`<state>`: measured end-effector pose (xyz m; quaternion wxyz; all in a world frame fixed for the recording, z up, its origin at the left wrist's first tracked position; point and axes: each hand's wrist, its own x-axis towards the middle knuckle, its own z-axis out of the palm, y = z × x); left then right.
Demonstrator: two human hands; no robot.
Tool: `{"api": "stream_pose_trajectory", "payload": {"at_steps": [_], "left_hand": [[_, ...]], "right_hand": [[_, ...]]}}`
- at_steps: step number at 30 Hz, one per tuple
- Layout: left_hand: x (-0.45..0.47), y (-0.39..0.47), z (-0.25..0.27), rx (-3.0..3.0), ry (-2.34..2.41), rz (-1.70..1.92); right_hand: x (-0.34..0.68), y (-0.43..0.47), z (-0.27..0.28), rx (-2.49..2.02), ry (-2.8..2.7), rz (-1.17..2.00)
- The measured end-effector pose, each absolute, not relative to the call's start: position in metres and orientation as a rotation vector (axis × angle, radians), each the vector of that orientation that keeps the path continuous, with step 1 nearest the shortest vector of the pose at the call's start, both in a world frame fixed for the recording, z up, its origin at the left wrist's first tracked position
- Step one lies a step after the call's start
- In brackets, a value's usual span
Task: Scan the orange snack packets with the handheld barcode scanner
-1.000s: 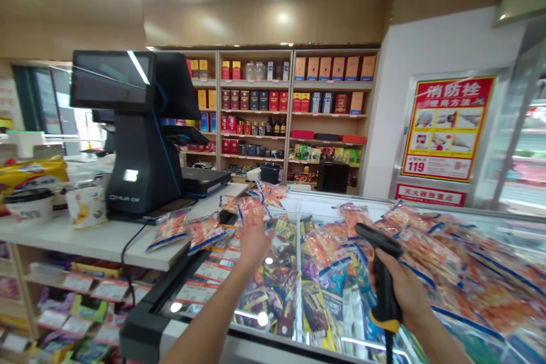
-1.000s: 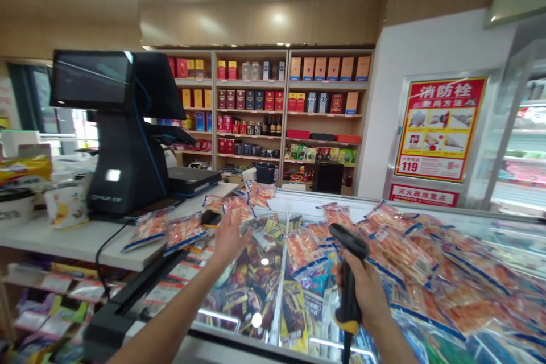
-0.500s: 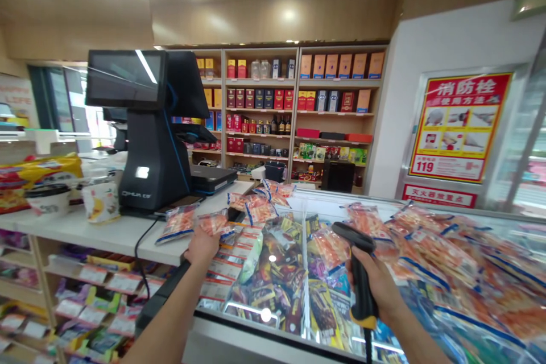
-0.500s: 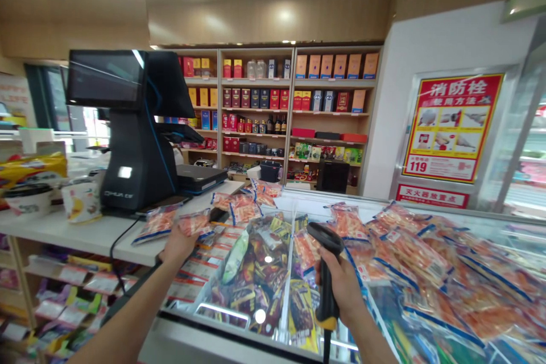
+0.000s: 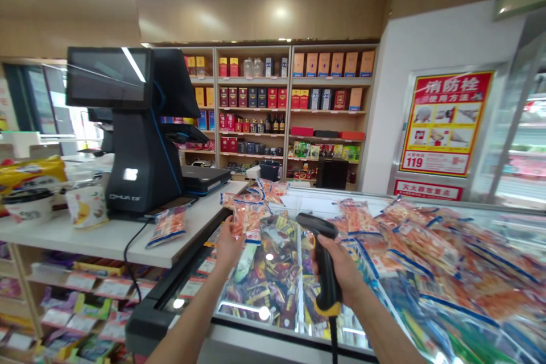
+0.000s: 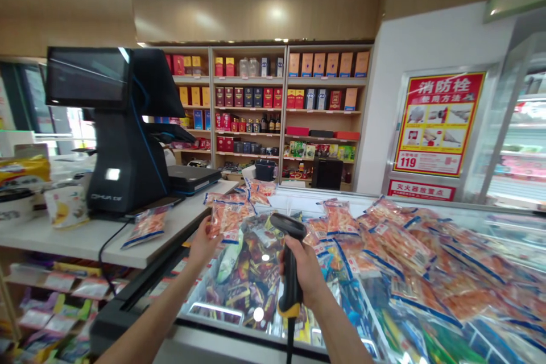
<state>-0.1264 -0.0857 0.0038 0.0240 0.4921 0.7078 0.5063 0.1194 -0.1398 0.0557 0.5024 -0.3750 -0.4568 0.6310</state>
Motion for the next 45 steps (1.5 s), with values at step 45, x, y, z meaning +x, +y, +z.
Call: {"api": "stream_pose_trajectory", "payload": {"at_steps": [45], "left_hand": [[0.087, -0.040, 0.020, 1.734, 1.839, 0.987]], "right_hand": [[0.245, -0.125, 0.046, -1.012, -0.798, 1.171]]}}
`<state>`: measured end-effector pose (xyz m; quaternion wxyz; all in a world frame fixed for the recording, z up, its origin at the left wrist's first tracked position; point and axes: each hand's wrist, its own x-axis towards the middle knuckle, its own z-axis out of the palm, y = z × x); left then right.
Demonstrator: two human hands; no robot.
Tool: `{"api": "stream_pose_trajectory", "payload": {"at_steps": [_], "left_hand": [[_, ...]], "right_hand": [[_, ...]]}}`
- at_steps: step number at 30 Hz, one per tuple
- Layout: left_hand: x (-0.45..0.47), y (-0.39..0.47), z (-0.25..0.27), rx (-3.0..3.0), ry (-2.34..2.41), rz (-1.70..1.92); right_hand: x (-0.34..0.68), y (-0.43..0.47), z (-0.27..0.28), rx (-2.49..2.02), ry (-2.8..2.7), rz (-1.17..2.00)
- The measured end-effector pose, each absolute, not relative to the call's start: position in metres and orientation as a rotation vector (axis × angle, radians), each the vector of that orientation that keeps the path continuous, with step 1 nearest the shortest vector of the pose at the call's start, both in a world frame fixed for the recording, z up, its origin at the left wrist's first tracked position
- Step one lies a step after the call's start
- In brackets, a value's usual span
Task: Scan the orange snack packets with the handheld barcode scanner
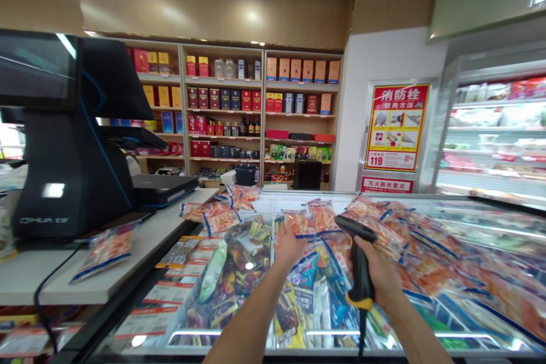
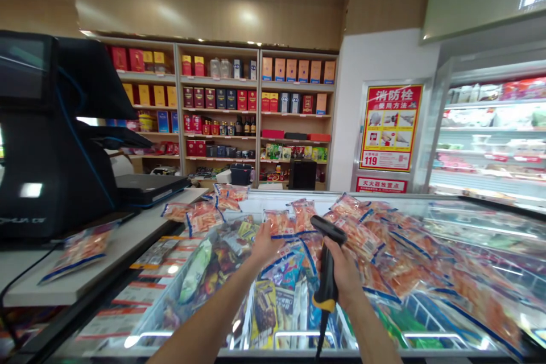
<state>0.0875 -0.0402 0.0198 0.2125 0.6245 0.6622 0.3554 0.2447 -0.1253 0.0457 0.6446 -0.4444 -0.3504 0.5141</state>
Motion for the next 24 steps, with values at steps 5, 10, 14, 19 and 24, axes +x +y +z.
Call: {"api": "stream_pose_trajectory", "payload": {"at_steps": [5, 10, 14, 19, 24], "left_hand": [[0.083, -0.045, 0.009, 1.713, 1.847, 0.951], [0.122, -0.044, 0.003, 1.755, 1.747, 0.904], [0.149, -0.046, 0.002, 1.805, 1.673, 0.887], [0.121, -0.055, 0.011, 1.884, 1.678, 0.849], [0.066, -0.072, 0.023, 1.966, 1.755, 0.771]], "right_hand": [[0.245, -0.127, 0.045, -0.994, -0.808, 1.198], [0.257, -0.127, 0.043, -1.023, -0.850, 1.141], [0.266, -0.128, 0.044, -1.023, -0.834, 1.122], [0.254, -0.130, 0.049, -0.986, -0.824, 1.162], [0.219, -0.130, 0.058, -0.979, -0.904, 1.242]]}}
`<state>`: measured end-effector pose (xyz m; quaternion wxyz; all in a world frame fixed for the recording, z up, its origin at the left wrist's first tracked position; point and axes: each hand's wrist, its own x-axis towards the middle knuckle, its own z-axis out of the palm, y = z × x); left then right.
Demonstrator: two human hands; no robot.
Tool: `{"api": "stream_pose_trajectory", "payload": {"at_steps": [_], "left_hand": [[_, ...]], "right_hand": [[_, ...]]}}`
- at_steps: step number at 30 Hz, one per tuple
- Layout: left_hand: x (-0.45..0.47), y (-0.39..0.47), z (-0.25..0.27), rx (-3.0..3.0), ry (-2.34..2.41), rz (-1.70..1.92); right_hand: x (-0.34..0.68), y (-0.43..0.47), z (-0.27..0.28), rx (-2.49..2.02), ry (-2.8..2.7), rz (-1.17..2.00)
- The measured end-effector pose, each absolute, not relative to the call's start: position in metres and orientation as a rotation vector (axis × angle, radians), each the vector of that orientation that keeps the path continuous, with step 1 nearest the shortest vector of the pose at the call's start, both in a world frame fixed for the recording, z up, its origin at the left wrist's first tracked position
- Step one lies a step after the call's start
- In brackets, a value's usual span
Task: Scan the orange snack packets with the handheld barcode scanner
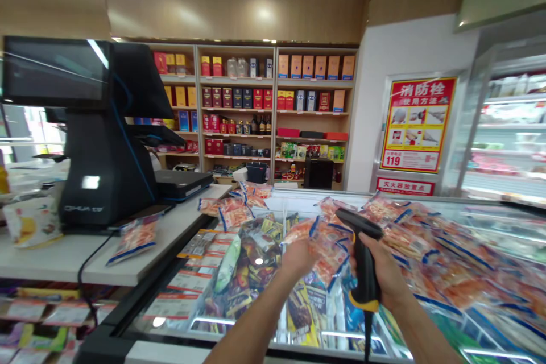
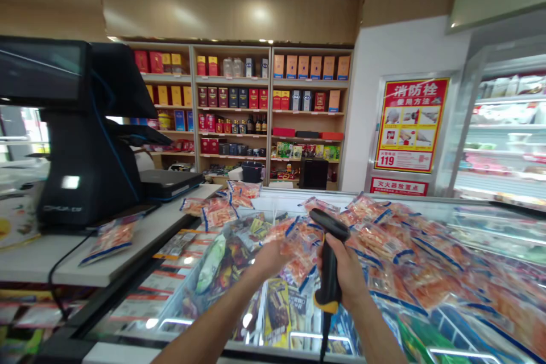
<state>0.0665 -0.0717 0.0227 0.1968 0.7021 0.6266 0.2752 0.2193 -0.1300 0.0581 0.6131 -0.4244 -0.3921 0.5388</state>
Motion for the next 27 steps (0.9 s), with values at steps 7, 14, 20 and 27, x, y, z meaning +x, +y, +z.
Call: {"api": "stream_pose_trajectory", "payload": {"at_steps": [7, 14, 20, 27], "left_hand": [[-0.064, -0.090, 0.037, 1.877, 2.134, 0.929], [-0.248, -0.124, 0.043, 1.311, 2.844, 1.063], [-0.279, -0.108, 0.023, 1.408, 2.780, 0.875], [-0.215, -0.091, 0.009, 1.707, 2.692, 0.852]], "right_hand": [[0.164, -0.128, 0.060, -0.971, -1.025, 1.356], [0.124, -0.119, 0.047, -0.939, -1.128, 1.426], [0.107, -0.110, 0.041, -0.984, -1.138, 1.427], [0.100, -0.104, 0.037, -0.986, -1.101, 1.472]]}}
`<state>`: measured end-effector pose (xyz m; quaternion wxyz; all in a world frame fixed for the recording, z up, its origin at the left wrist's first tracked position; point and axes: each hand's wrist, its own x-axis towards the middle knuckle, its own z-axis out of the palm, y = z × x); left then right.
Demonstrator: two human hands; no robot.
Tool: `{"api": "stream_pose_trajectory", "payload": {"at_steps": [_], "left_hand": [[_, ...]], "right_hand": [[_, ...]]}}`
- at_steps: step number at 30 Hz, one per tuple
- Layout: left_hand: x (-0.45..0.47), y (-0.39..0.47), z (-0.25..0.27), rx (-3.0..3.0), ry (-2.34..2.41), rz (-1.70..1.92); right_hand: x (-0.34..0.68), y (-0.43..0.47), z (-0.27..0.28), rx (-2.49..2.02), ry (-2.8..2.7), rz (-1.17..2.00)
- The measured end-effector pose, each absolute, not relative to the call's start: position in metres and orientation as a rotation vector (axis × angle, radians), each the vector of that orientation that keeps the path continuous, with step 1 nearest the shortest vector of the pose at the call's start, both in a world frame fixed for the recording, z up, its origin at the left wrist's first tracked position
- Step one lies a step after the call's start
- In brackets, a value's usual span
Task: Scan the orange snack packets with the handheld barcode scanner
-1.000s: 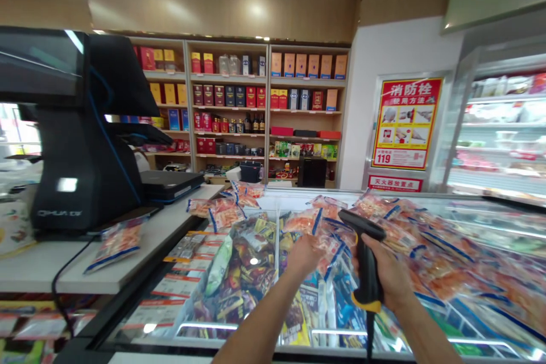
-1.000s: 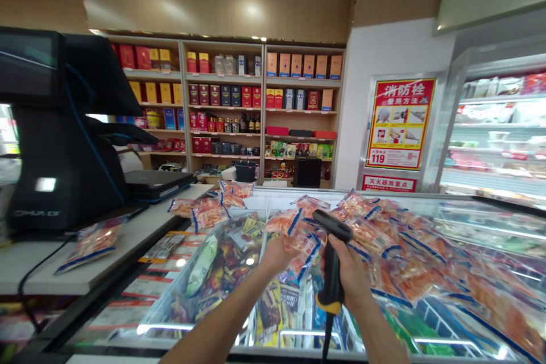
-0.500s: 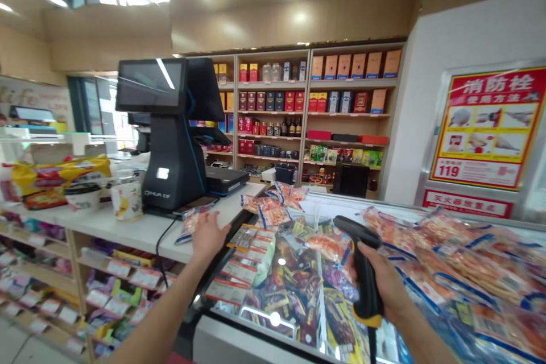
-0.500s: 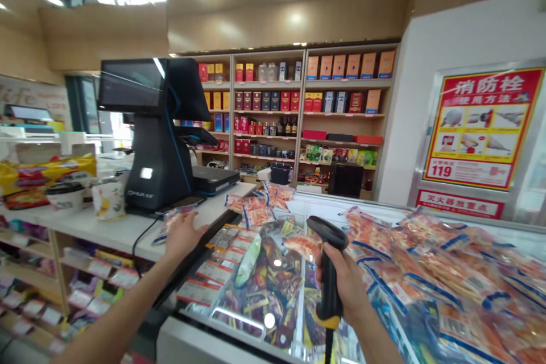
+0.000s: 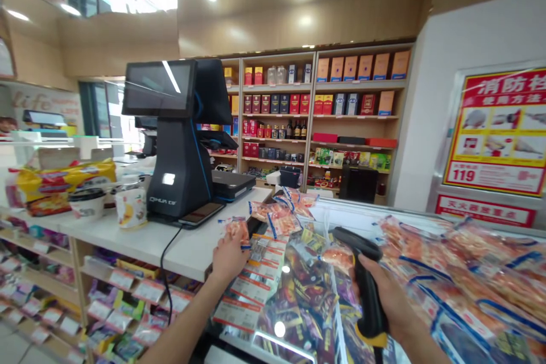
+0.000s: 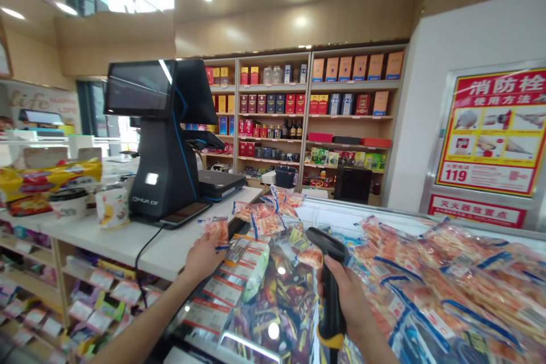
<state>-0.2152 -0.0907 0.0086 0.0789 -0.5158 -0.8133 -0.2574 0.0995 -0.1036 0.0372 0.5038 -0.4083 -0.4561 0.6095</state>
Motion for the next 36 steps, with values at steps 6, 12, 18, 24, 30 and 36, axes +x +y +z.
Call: {"api": "stream_pose_trajectory", "payload": {"at_steps": [6, 12, 18, 24, 30, 36], "left_hand": [[-0.210, -0.094, 0.021, -1.638, -2.321, -0.904], [-0.189, -0.090, 0.015, -1.857, -2.245, -0.962], [-0.159, -0.078, -0.015, -1.868, -2.287, -1.001], [-0.116, -0.083, -0.011, -2.069, -2.255, -1.144], [-0.079, -0.112, 0.019, -2.132, -2.291, -1.544], [-0.029, -0.142, 0.022, -2.229, -2.148, -2.628]], "right_hand": [[0.107, -0.106, 0.035, -0.962, -1.074, 1.456], [0.114, -0.106, 0.032, -0.927, -1.072, 1.458], [0.114, -0.108, 0.030, -0.904, -1.050, 1.420], [0.117, -0.114, 0.035, -0.895, -1.066, 1.435], [0.087, -0.117, 0.048, -0.908, -1.241, 1.248], [0.039, -0.115, 0.047, -0.874, -1.421, 0.868]]}}
